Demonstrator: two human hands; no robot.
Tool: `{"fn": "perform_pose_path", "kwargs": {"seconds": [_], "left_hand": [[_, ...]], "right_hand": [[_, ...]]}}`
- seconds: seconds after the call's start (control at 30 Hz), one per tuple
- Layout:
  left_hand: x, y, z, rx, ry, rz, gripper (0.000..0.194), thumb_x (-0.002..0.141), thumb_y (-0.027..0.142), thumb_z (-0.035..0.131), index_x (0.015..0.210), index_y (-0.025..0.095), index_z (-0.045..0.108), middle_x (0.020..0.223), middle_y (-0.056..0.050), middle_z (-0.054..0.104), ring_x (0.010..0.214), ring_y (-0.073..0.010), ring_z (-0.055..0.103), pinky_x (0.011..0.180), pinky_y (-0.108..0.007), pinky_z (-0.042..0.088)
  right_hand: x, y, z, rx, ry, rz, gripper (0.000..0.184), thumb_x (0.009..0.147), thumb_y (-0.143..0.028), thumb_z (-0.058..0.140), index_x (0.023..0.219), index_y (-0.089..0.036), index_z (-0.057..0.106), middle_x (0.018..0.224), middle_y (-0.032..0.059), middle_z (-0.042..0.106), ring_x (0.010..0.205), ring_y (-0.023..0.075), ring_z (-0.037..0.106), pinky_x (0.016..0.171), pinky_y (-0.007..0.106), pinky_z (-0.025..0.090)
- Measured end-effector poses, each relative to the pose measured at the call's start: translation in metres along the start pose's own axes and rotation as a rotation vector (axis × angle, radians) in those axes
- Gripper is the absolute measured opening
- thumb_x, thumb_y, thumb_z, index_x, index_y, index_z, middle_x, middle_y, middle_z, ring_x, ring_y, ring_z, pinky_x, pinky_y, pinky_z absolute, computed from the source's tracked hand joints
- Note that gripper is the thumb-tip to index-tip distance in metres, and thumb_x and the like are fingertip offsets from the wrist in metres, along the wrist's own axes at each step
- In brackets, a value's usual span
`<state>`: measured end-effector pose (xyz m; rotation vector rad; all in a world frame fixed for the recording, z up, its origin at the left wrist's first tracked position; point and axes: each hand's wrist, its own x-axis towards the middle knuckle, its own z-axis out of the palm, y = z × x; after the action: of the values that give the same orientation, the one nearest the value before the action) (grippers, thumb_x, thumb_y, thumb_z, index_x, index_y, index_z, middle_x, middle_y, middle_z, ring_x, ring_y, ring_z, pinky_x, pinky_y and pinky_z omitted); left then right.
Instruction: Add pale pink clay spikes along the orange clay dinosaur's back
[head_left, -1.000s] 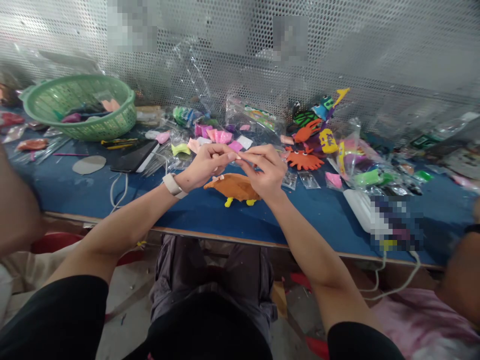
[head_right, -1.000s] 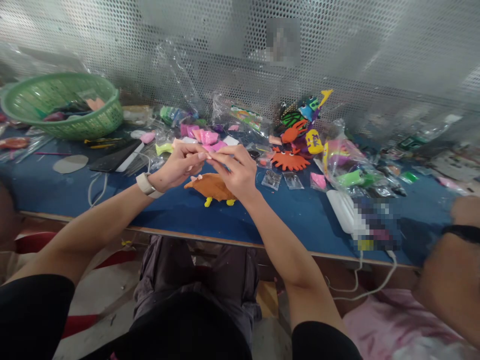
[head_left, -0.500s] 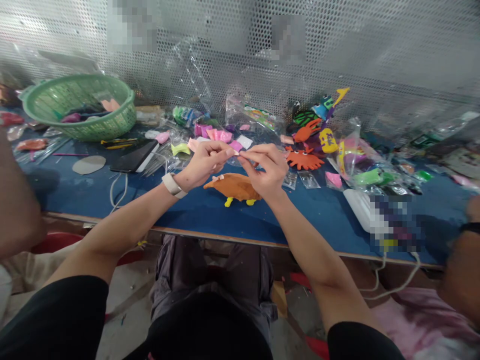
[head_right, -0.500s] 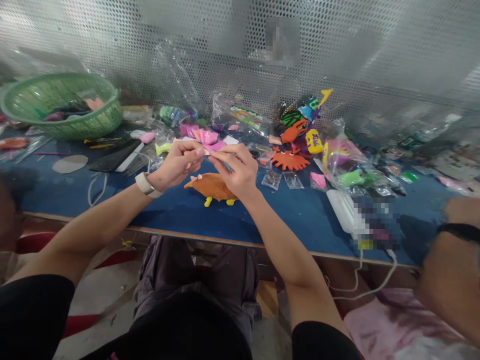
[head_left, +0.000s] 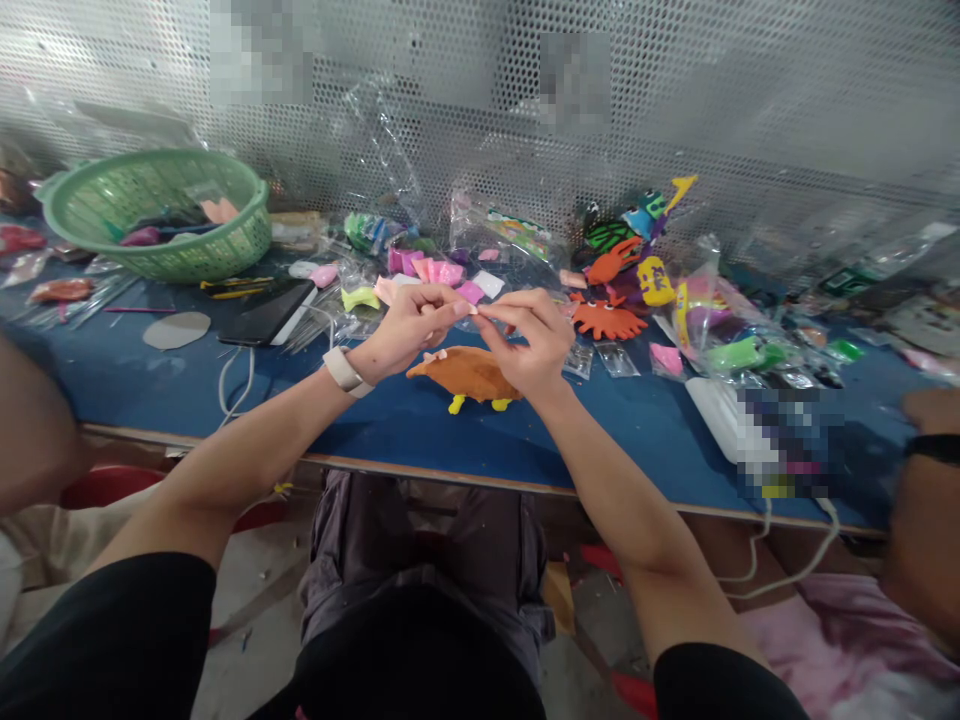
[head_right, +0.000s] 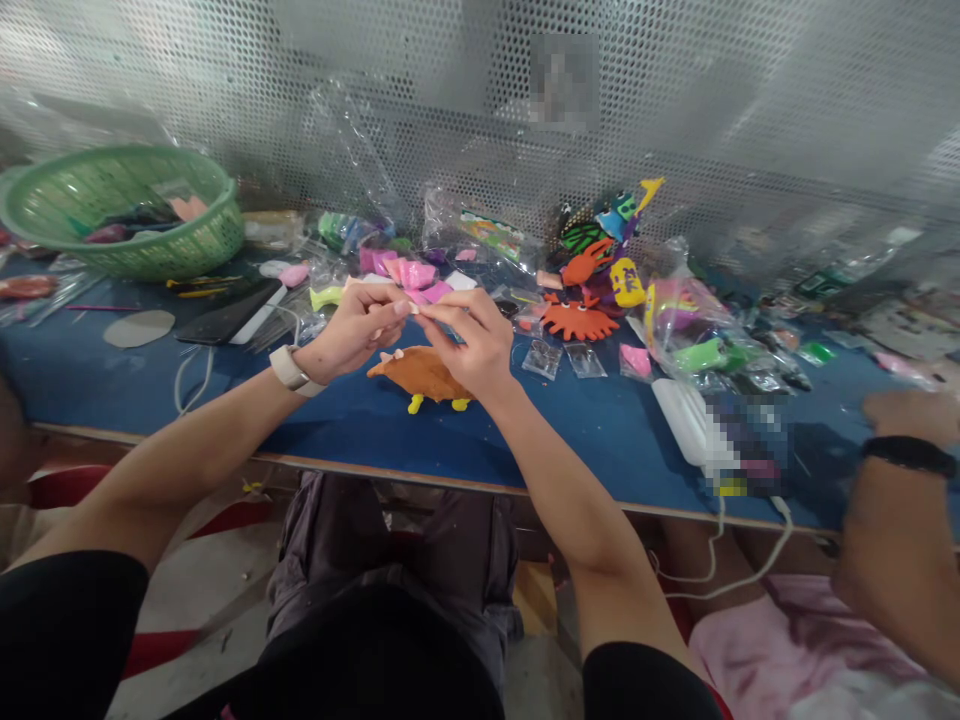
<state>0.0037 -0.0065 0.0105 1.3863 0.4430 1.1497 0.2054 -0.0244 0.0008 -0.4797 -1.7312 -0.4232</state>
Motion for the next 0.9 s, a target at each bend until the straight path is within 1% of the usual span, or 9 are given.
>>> {"fn": "perform_pose_path", "kwargs": {"seconds": [0.17,0.27,0.33,0.4,0.53,0.63,0.73,0.9], "left_hand": [[0.0,-0.0007,-0.0006,0.012,0.003,0.007,0.04,0.081,0.053,0.098,0.079,0.018,0.077,0.043,0.011,0.039,0.038,-0.0023,0.027,0.04,-0.02,0.017],[0.0,-0.0014,-0.0014,0.038,-0.002,0.02,0.041,0.082,0.055,0.097,0.081,0.018,0.079,0.041,0.011,0.036,0.038,-0.0029,0.027,0.041,-0.021,0.019],[0.0001,-0.0017,-0.0016,0.034,-0.011,0.022,0.042,0.081,0.056,0.097,0.081,0.018,0.08,0.041,0.011,0.035,0.038,-0.0028,0.026,0.041,-0.021,0.018],[0.0003,-0.0018,-0.0013,0.013,-0.019,0.017,0.042,0.081,0.057,0.097,0.081,0.018,0.08,0.042,0.011,0.036,0.038,-0.0026,0.025,0.041,-0.021,0.017],[0.0007,-0.0009,-0.0002,-0.014,-0.012,0.024,0.042,0.079,0.055,0.099,0.08,0.018,0.078,0.044,0.011,0.038,0.038,-0.0019,0.026,0.041,-0.021,0.019],[0.0006,-0.0003,-0.0003,-0.017,-0.029,0.029,0.044,0.078,0.055,0.1,0.078,0.018,0.076,0.043,0.011,0.036,0.038,-0.002,0.026,0.041,-0.021,0.019],[0.0001,-0.0011,-0.0014,-0.025,-0.058,0.005,0.045,0.079,0.055,0.099,0.076,0.018,0.074,0.044,0.011,0.036,0.038,-0.0018,0.025,0.041,-0.02,0.019],[-0.0008,-0.0047,-0.0035,-0.022,-0.113,-0.03,0.044,0.081,0.06,0.097,0.088,0.02,0.079,0.042,0.011,0.04,0.037,-0.0033,0.029,0.041,-0.02,0.023]], "right_hand": [[-0.0023,0.0005,0.0013,0.021,-0.001,0.032,0.014,0.103,-0.023,0.079,0.114,-0.03,0.079,0.101,0.0011,0.079,0.089,0.0183,0.076,0.076,0.035,0.067],[-0.0037,0.0005,0.0019,0.02,-0.05,0.094,0.01,0.104,-0.028,0.078,0.114,-0.031,0.079,0.103,0.0021,0.078,0.092,0.0199,0.076,0.078,0.038,0.068],[-0.0038,-0.0001,0.0019,0.023,-0.083,0.129,0.008,0.105,-0.031,0.076,0.112,-0.031,0.079,0.102,0.0022,0.078,0.092,0.0199,0.075,0.079,0.039,0.068],[-0.0029,-0.0015,0.0015,0.03,-0.072,0.147,0.007,0.105,-0.031,0.076,0.111,-0.03,0.079,0.101,0.0023,0.077,0.089,0.0186,0.074,0.072,0.036,0.066],[0.0014,-0.0052,0.0005,0.095,-0.025,0.162,0.007,0.105,-0.03,0.076,0.111,-0.029,0.079,0.102,0.0022,0.075,0.081,0.015,0.069,0.056,0.028,0.057],[0.0033,-0.006,0.0002,0.157,-0.029,0.129,0.012,0.104,-0.026,0.077,0.115,-0.03,0.078,0.105,0.0018,0.074,0.085,0.0146,0.069,0.055,0.026,0.056],[0.002,-0.005,0.0004,0.188,-0.049,0.105,0.018,0.104,-0.024,0.078,0.12,-0.031,0.078,0.108,0.0014,0.075,0.088,0.0143,0.07,0.057,0.025,0.058],[-0.0015,-0.0027,0.0012,0.175,-0.088,0.122,0.013,0.105,-0.032,0.076,0.118,-0.033,0.078,0.109,0.0021,0.074,0.092,0.0168,0.072,0.056,0.027,0.059]]}}
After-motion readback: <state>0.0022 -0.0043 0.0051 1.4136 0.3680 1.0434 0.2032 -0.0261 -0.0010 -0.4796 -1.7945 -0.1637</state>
